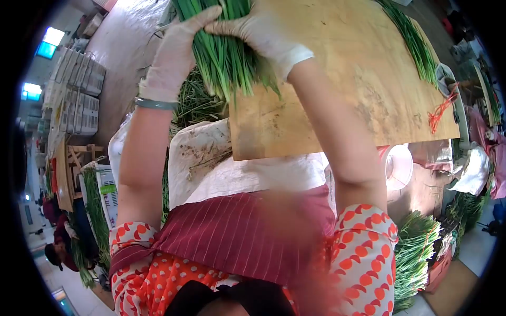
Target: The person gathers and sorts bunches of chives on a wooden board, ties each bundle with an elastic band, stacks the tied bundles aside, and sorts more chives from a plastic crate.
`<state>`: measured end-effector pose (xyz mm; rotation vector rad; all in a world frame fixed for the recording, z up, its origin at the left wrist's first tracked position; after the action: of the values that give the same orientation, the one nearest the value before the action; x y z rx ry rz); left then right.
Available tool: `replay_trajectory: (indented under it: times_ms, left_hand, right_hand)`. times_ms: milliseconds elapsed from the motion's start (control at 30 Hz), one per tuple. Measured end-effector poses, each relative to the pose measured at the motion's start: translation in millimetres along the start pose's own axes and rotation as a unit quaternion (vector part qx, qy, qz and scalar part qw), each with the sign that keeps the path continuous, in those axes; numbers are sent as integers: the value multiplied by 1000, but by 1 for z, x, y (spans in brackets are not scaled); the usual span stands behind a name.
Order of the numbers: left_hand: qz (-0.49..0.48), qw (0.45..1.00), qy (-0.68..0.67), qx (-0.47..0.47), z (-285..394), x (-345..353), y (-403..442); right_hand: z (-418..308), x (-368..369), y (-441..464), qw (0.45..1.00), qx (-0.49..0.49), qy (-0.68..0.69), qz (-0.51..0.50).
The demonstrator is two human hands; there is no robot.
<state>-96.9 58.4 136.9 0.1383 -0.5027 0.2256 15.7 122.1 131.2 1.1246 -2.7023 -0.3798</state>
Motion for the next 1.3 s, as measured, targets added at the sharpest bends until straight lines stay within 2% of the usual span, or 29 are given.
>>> replay_trajectory:
  times_ms: [67, 100, 133, 200, 233, 300, 333, 367, 400, 433, 500, 600, 633, 667, 700, 733, 800, 867, 900, 933, 967, 1000, 1033, 1067, 1133, 1200, 1233, 1267, 1300]
  left_hand:
    - [-13, 992, 54, 115, 34, 37, -15]
    - [-63, 981, 40, 179, 46, 47, -15]
    - [-62, 980, 41, 183, 55, 55, -19]
    - [-43, 996, 42, 71, 64, 66, -28]
    - [-33, 994, 48, 88, 59, 63, -23]
    - [-63, 959, 157, 227, 21, 50, 3]
    - [-67, 956, 146, 246, 3, 45, 6]
    - [-72, 952, 134, 265, -15, 39, 10]
    - [-71, 968, 51, 237, -29, 38, 3]
    - [-67, 966, 52, 243, -29, 34, 1]
    - [-54, 973, 161, 154, -42, 32, 2]
    - [-94, 966, 197, 140, -22, 52, 0]
    - [-114, 957, 227, 140, -13, 59, 0]
    - [-137, 946, 259, 135, -4, 66, -1]
    - [-158, 934, 294, 131, 7, 72, -3]
    - [-177, 920, 326, 126, 17, 77, -6]
    - [-193, 903, 360, 130, 32, 86, -10]
    - [-182, 906, 334, 186, 33, 94, -18]
    - [-175, 901, 346, 194, 35, 95, -18]
    - [-167, 896, 362, 196, 35, 92, -16]
    - [-156, 889, 383, 196, 35, 88, -15]
    - [-142, 893, 385, 186, 37, 83, -8]
    - [-69, 941, 302, 137, 41, 69, 5]
    - [6, 972, 216, 89, 45, 62, 5]
    - [19, 974, 208, 91, 41, 68, 0]
    - [38, 977, 188, 93, 39, 65, -3]
    - [30, 977, 192, 86, 39, 64, -1]
    - [23, 977, 196, 82, 40, 64, -1]
    - [19, 977, 195, 82, 40, 75, -9]
  right_hand:
    - [-28, 1, 5, 998, -53, 2, -37]
    - [-38, 1, 4, 999, -30, 17, -36]
    - [-51, 3, 2, 999, -33, 17, -39]
    - [-79, 3, -1, 993, -108, -46, 0]
    - [-71, -16, -7, 992, -89, -85, 15]
    - [-48, -45, -20, 991, -40, -125, 12]
    - [-38, -49, -30, 991, -5, -131, 1]
    - [-17, -63, -41, 988, -17, -152, 13]
    - [-2, -76, -46, 984, -27, -173, 30]
    - [-2, -80, -42, 984, -31, -174, 23]
    - [5, -84, -46, 987, 24, -153, -30]
    - [-24, -70, -33, 969, -6, -241, -57]
    - [-18, -72, -29, 962, 31, -262, -71]
    - [-34, -60, -31, 944, 7, -316, -92]
    - [-19, -63, -20, 924, -184, -284, -178]
    - [-27, -51, -33, 973, 55, -189, -120]
    - [-31, -38, -38, 975, 125, -166, -76]
    - [-19, -26, -22, 988, -14, -145, -53]
    - [-19, -25, -21, 992, -70, -106, -8]
    - [-9, -19, -11, 991, -80, -107, -28]
    - [-5, -16, -15, 997, -39, -54, -42]
    - [-8, -18, -15, 987, -95, -127, -1]
    - [-7, -20, -15, 970, -76, -228, 43]
    - [-14, -17, -21, 946, -108, -284, 110]
    - [-26, -14, -31, 907, -90, -378, 164]
    - [-19, -12, -34, 939, -155, -262, 161]
    - [-14, -10, -30, 956, -85, -267, 84]
    - [-15, -9, -31, 956, -85, -266, 88]
    - [-21, -10, -37, 952, -97, -257, 134]
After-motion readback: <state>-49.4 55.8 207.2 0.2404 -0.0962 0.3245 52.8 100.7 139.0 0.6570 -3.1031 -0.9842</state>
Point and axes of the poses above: each hand's wrist, its own y-axis towards the middle knuckle, its own x-axis out of the palm, z = x × y, the point moved 4 cm from there along y, towards the middle knuckle, and after that the axes turned 9 degrees about -y, right-handed, at the moved point
